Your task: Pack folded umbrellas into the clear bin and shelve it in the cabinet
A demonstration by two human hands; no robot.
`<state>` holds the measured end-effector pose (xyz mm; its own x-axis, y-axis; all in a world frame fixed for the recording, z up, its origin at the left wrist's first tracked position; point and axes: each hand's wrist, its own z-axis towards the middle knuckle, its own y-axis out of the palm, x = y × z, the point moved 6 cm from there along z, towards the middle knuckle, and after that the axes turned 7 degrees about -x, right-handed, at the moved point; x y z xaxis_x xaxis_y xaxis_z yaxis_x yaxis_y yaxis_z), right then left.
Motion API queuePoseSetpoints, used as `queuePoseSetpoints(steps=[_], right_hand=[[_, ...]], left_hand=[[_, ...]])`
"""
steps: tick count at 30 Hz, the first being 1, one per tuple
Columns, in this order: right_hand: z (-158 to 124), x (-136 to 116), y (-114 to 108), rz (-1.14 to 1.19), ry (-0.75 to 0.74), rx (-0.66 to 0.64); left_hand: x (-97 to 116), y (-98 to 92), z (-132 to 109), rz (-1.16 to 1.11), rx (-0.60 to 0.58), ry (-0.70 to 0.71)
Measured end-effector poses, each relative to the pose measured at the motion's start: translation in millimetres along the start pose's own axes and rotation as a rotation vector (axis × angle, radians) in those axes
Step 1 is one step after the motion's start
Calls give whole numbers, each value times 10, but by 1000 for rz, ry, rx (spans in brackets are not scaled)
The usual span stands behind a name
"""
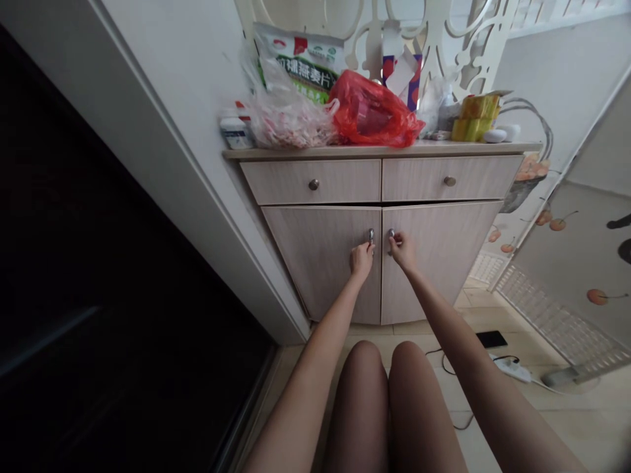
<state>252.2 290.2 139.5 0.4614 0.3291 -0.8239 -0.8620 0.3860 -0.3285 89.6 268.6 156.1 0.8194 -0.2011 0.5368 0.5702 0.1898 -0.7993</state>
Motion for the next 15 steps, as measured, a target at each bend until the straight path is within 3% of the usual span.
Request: queuePoseSetpoints(steps=[15], right_hand=[[319, 113, 196, -66, 36, 28]], left_hand=[[35, 47, 263, 38, -18, -65]])
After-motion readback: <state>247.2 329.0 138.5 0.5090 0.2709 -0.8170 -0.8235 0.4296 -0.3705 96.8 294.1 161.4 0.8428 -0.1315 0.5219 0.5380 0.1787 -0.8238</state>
